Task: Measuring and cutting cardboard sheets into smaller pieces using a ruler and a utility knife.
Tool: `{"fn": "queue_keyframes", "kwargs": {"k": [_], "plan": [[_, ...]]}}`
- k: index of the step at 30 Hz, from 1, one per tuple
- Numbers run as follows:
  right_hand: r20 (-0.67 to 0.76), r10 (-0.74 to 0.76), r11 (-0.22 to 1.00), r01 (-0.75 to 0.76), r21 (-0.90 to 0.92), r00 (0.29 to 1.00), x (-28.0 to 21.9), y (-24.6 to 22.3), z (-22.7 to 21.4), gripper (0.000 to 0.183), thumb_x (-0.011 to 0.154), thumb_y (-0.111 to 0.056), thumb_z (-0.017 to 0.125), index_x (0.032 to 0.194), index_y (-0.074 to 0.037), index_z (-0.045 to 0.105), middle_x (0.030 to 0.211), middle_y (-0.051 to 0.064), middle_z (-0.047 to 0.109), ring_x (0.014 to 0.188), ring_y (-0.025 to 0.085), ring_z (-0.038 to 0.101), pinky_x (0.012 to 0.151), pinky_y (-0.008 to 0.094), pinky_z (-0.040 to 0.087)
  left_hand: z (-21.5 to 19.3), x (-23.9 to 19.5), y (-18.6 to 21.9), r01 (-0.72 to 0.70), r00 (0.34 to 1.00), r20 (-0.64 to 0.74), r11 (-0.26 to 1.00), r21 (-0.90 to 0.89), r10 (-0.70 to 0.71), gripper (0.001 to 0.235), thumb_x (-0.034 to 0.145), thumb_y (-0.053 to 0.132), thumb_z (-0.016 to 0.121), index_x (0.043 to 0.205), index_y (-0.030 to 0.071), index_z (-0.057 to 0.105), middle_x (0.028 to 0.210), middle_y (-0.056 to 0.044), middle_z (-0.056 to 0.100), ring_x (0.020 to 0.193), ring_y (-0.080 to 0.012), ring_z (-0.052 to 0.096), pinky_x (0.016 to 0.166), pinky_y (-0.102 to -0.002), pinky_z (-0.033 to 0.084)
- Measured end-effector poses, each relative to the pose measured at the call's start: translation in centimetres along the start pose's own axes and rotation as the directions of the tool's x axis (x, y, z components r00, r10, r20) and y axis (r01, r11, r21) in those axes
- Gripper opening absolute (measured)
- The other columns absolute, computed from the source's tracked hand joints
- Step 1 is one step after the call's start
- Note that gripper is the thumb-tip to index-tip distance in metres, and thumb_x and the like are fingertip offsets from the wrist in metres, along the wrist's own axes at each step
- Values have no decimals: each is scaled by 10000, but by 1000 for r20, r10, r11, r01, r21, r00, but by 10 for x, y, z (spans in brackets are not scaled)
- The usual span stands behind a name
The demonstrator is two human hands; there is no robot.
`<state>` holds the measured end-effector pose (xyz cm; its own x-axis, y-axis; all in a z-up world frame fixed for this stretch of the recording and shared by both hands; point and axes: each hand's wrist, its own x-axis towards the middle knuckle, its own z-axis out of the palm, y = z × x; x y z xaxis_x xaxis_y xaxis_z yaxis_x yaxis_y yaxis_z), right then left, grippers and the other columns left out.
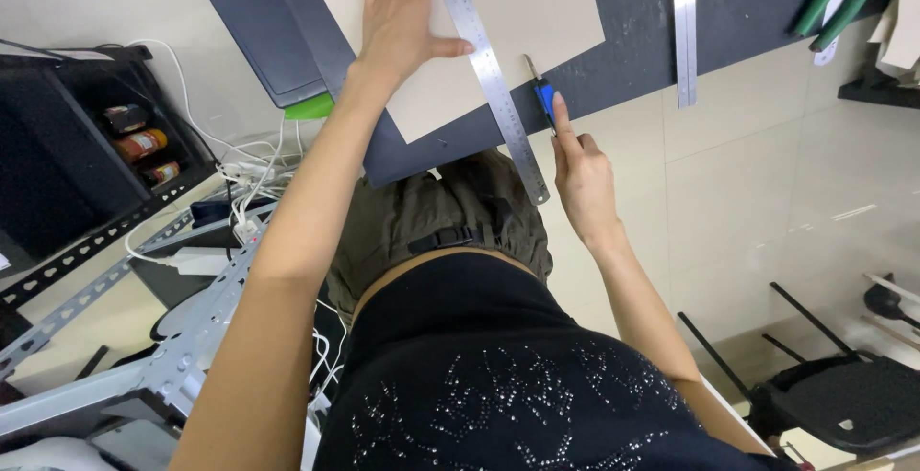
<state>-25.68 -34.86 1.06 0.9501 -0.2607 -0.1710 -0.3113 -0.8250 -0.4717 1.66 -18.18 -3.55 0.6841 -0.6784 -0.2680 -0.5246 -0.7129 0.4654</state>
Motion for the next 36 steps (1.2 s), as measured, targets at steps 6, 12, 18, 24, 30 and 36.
{"fn": "queue_keyframes", "kwargs": {"k": [6,12,18,24,30,36], "plan": [[-65,-77,988,85,132,995,5,-4,-3,584,1106,-7,532,1612,-131,268,705,42,378,620,172,334,585,330,329,5,3,0,5,1000,18,1000,7,-6,1308,779,655,894,1580,-44,132,1661,-204,100,1518,-365,12,1194,-543,-67],[-38,-96,987,100,128,995,9,-1,-3,564,1094,-1,555,1594,-125,325,680,36,336,604,177,279,572,332,320,6,2,-2,-5,1000,-3,1000,13,5,1309,749,675,881,1559,-67,170,1641,-229,155,1502,-378,36,1180,-539,-65],[-2,-53,991,53,124,999,6,-2,-1,586,1101,-20,532,1610,-164,280,681,55,348,586,197,294,570,346,323,5,2,-2,-3,1000,0,1000,22,3,1307,788,675,885,1574,-56,139,1657,-216,119,1512,-365,17,1195,-529,-61],[99,0,1000,-1,4,995,11,-12,-15,560,1118,-84,481,1618,-176,247,651,69,328,532,240,274,497,402,319,8,5,-2,4,1000,11,1000,27,-4,1322,772,688,871,1570,-60,129,1658,-222,123,1510,-362,3,1190,-528,-77],[144,0,999,6,-39,990,17,-11,-23,547,1121,-116,470,1618,-197,256,626,72,315,504,270,274,484,442,332,15,20,4,5,1000,-23,999,37,-4,1377,734,709,893,1563,-88,136,1653,-238,122,1511,-393,15,1160,-607,-95],[186,25,997,-10,-80,982,18,-21,-27,588,1095,-64,446,1624,-197,227,646,96,357,446,302,322,449,456,363,8,24,16,66,998,12,994,90,-67,1410,760,761,874,1578,-55,65,1674,-230,67,1525,-377,-24,1178,-600,-95]]}}
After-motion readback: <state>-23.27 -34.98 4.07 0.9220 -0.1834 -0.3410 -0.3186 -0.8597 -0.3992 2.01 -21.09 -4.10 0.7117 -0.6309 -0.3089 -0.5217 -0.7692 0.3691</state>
